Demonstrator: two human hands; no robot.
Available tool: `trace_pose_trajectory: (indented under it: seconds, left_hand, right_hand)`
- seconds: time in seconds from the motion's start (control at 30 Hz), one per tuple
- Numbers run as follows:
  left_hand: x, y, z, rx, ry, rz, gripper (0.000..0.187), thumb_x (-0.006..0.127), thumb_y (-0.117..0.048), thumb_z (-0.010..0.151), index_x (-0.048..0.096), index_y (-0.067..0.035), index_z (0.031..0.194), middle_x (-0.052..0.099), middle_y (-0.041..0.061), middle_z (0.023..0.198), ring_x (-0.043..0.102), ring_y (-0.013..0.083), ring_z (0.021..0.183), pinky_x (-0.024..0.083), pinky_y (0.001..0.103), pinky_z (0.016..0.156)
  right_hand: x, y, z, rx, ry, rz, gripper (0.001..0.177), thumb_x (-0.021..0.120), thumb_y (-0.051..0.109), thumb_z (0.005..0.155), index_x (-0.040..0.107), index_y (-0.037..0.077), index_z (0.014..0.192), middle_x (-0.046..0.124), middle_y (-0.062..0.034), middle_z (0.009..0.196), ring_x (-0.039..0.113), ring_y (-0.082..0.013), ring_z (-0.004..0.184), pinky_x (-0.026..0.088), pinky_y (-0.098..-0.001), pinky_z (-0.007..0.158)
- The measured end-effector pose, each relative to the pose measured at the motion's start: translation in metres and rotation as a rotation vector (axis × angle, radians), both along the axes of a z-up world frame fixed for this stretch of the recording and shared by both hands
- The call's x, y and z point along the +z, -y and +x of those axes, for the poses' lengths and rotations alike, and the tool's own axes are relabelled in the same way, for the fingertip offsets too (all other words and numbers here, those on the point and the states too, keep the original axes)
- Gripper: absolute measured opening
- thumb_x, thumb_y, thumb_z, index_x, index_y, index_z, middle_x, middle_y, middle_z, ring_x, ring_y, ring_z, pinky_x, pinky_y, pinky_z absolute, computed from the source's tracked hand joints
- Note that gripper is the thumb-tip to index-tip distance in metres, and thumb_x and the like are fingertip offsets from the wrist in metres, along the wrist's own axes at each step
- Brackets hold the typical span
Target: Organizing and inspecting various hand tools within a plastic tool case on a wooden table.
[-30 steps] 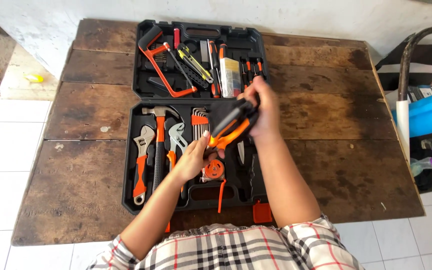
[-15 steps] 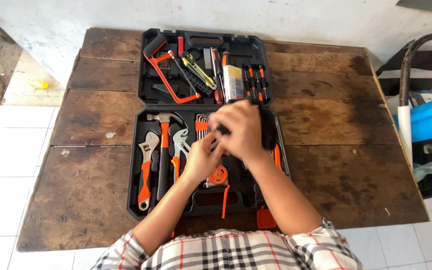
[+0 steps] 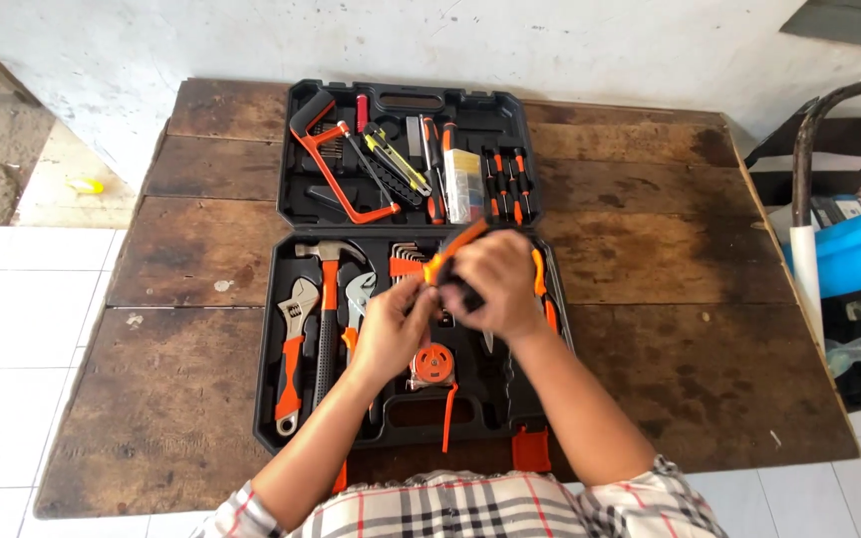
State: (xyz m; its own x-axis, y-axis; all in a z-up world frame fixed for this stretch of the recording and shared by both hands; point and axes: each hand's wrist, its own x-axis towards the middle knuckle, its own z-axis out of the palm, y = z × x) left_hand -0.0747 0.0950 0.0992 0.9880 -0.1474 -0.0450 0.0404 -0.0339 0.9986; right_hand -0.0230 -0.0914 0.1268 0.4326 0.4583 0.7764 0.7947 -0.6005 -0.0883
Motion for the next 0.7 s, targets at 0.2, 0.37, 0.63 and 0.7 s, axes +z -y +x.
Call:
trace_pose_trajectory:
  seconds: [0.2,0.37,0.63,0.7]
  left_hand:
    - [0.002,0.011,-0.003,0.058,-0.073,0.05,0.032,0.057,-0.016,0.101,0.067,-0.001,0.127,0.071,0.006,0.069,0.064,0.006,0.048,0.053,0.025,0.045]
    - [0.016,0.008,-0.008,-0.01,-0.045,0.16,0.035,0.059,-0.019,0.101,0.065,-0.002,0.13,0.074,0.003,0.075,0.061,0.0067,0.046,0.051,0.024,0.043]
    - [0.034,0.016,-0.009,-0.012,-0.036,0.208,0.038,0.058,-0.023,0.101,0.063,-0.005,0.134,0.073,0.003,0.072,0.06,0.0063,0.047,0.049,0.024,0.042]
    - [0.034,0.016,-0.013,0.011,-0.027,0.138,0.037,0.06,-0.022,0.1,0.067,-0.005,0.131,0.073,0.003,0.073,0.058,0.0054,0.049,0.048,0.024,0.044]
  right_hand:
    - [-0.029,-0.001,-0.003,-0.112,0.014,-0.028,0.019,0.066,0.029,0.09,0.058,0.012,0.086,0.061,-0.0039,0.09,0.06,-0.0259,0.094,0.042,-0.0485,0.1]
    - [-0.029,0.031,0.025,-0.039,0.053,0.011,0.017,0.063,0.024,0.09,0.055,0.018,0.076,0.056,-0.001,0.082,0.058,-0.0241,0.091,0.04,-0.0476,0.095]
    - [-0.024,0.033,0.022,-0.095,0.077,0.092,0.016,0.057,0.016,0.091,0.052,0.011,0.077,0.054,-0.0045,0.083,0.056,-0.0282,0.092,0.042,-0.049,0.093]
    - [-0.039,0.042,0.023,-0.123,-0.165,0.263,0.022,0.055,0.015,0.098,0.052,0.005,0.078,0.051,-0.0097,0.08,0.053,-0.0297,0.08,0.044,-0.0431,0.081]
